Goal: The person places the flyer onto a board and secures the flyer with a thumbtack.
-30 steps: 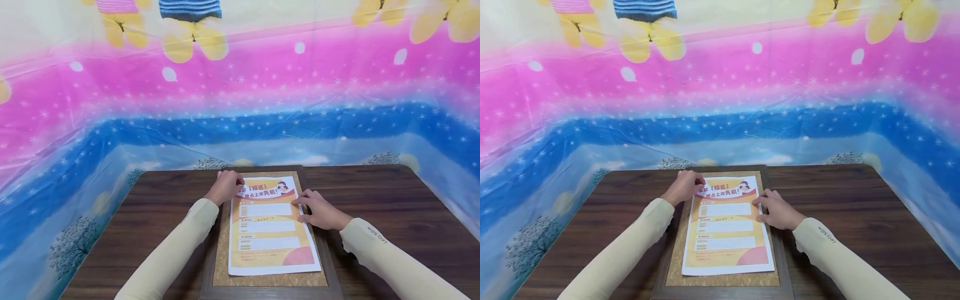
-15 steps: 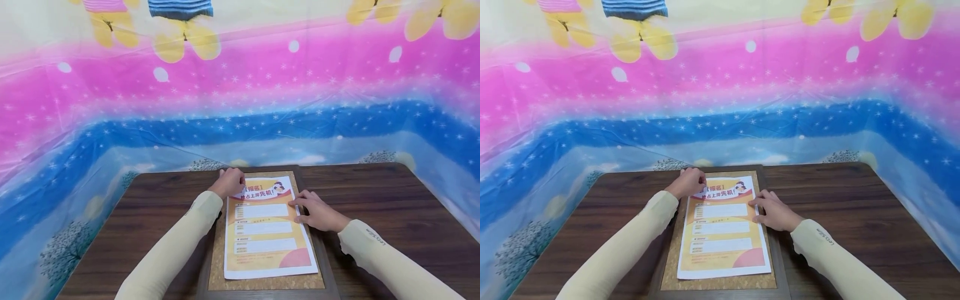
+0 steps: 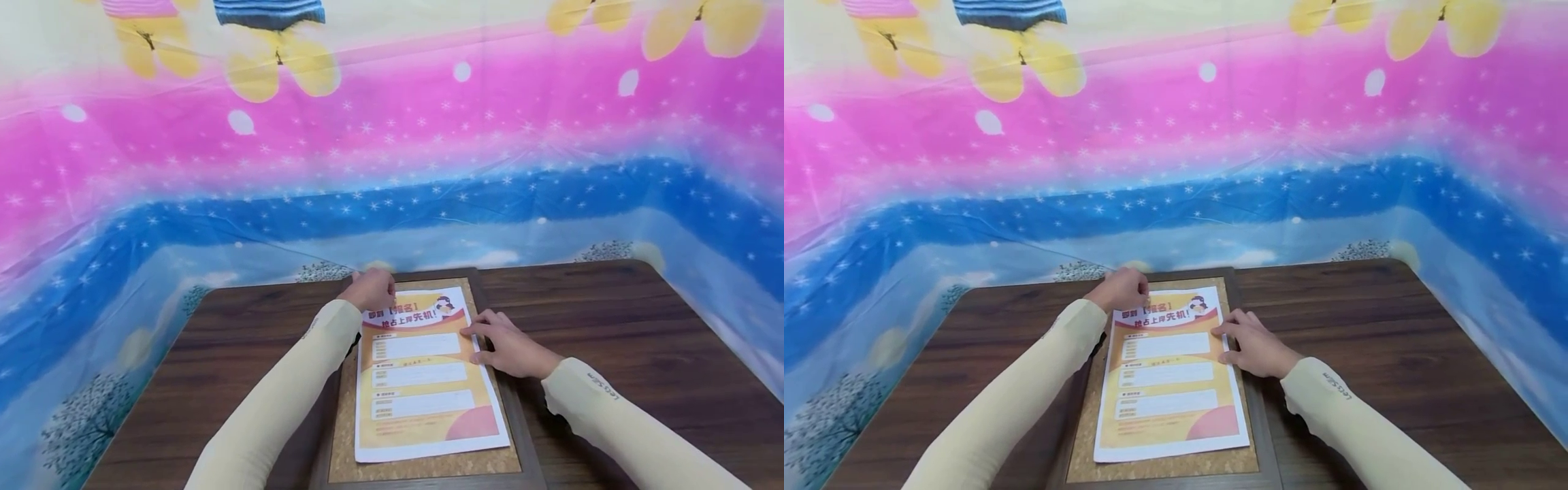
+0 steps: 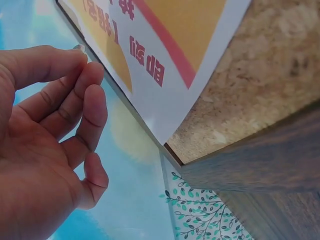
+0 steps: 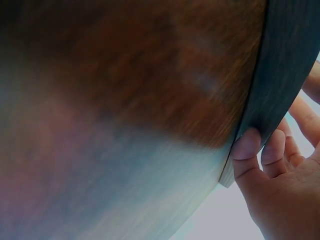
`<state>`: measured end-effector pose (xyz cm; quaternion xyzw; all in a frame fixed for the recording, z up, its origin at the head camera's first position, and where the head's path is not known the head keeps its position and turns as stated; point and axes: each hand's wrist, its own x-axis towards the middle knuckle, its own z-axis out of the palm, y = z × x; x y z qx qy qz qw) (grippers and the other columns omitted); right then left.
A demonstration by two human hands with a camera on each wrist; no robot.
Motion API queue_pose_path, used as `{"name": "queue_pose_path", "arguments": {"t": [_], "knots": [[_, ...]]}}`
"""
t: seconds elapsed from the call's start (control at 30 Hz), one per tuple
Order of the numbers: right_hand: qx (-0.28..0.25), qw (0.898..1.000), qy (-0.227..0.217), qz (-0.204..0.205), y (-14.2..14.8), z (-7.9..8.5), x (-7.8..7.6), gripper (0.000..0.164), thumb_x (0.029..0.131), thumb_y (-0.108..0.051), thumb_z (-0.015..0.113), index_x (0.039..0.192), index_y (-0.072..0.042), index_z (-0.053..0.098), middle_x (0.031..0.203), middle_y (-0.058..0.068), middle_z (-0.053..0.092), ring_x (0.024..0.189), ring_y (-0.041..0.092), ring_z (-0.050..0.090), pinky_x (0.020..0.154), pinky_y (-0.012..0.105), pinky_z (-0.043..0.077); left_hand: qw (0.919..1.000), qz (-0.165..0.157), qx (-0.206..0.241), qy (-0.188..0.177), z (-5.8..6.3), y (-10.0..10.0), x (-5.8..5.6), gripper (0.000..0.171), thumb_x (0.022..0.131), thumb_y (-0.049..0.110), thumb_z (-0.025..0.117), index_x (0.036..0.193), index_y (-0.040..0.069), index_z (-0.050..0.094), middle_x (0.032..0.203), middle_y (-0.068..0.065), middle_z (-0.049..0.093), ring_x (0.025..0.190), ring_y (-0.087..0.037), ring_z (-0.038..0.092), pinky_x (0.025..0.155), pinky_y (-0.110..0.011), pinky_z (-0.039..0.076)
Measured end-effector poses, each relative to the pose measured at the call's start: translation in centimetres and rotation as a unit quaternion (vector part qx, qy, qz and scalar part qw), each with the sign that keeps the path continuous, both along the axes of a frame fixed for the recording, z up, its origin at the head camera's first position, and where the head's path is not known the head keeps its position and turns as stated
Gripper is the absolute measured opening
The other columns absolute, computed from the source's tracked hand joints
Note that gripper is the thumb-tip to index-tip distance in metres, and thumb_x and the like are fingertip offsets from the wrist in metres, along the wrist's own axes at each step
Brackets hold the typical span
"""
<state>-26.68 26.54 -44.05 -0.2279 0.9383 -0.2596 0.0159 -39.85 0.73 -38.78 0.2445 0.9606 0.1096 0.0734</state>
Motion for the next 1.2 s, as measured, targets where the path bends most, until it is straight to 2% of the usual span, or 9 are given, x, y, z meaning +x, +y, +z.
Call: {"name": "queue_pose_path", "arguments": {"t": [0.13, 0.3, 0.6, 0.83, 1.2], "knots": [[-0.004, 1.0, -0.001, 0.001, 0.1, -0.1, 0.0, 0.042, 0.08, -0.025, 0.062, 0.12, -0.019, 0.051, 0.117, -0.002, 0.037, 0.099, 0.013, 0.033, 0.076, 0.034, 0.035, 1.0, 0.003, -0.006, -0.005, 0.0, 0.4, -0.3, 0.029, 0.079, 0.017, 0.057, 0.052, 0.015, 0.047, 0.047, 0.002, 0.04, 0.052, -0.016, 0.042, 0.088, -0.048, 0.016], [-0.007, 1.0, -0.005, 0.001, 0.1, -0.2, 0.0, 0.042, 0.079, -0.025, 0.062, 0.12, -0.02, 0.051, 0.117, -0.003, 0.037, 0.1, 0.012, 0.033, 0.077, 0.034, 0.035, 0.9996, 0.006, -0.023, -0.017, 0.1, 1.0, -0.7, 0.017, 0.076, 0.017, 0.06, 0.059, 0.016, 0.055, 0.055, 0.002, 0.052, 0.059, -0.016, 0.048, 0.08, -0.045, 0.018], [-0.005, 1.0, -0.001, -0.002, 0.1, -0.3, -0.1, 0.043, 0.079, -0.026, 0.062, 0.12, -0.02, 0.051, 0.118, -0.004, 0.037, 0.101, 0.012, 0.032, 0.078, 0.032, 0.035, 0.9988, -0.008, -0.04, -0.025, -0.2, 1.7, -1.5, 0.02, 0.082, 0.011, 0.05, 0.062, 0.015, 0.049, 0.055, 0.001, 0.042, 0.058, -0.017, 0.046, 0.075, -0.042, 0.02], [-0.007, 1.0, -0.003, 0.001, 0.3, -0.1, 0.0, 0.043, 0.08, -0.025, 0.061, 0.121, -0.018, 0.051, 0.117, -0.002, 0.037, 0.099, 0.012, 0.032, 0.077, 0.032, 0.035, 0.9978, -0.012, -0.061, -0.023, -0.4, 2.2, -1.8, 0.014, 0.083, 0.011, 0.048, 0.074, 0.013, 0.059, 0.061, 0.001, 0.047, 0.064, -0.016, 0.047, 0.076, -0.043, 0.019], [-0.002, 1.0, -0.002, -0.004, 0.2, 0.0, -0.1, 0.042, 0.08, -0.025, 0.061, 0.12, -0.019, 0.051, 0.115, -0.003, 0.037, 0.1, 0.012, 0.032, 0.076, 0.031, 0.035, 0.9969, -0.003, -0.068, -0.04, -1.3, 2.2, -2.8, 0.017, 0.086, 0.012, 0.047, 0.071, 0.015, 0.053, 0.063, 0.002, 0.046, 0.067, -0.016, 0.045, 0.078, -0.046, 0.018]]}}
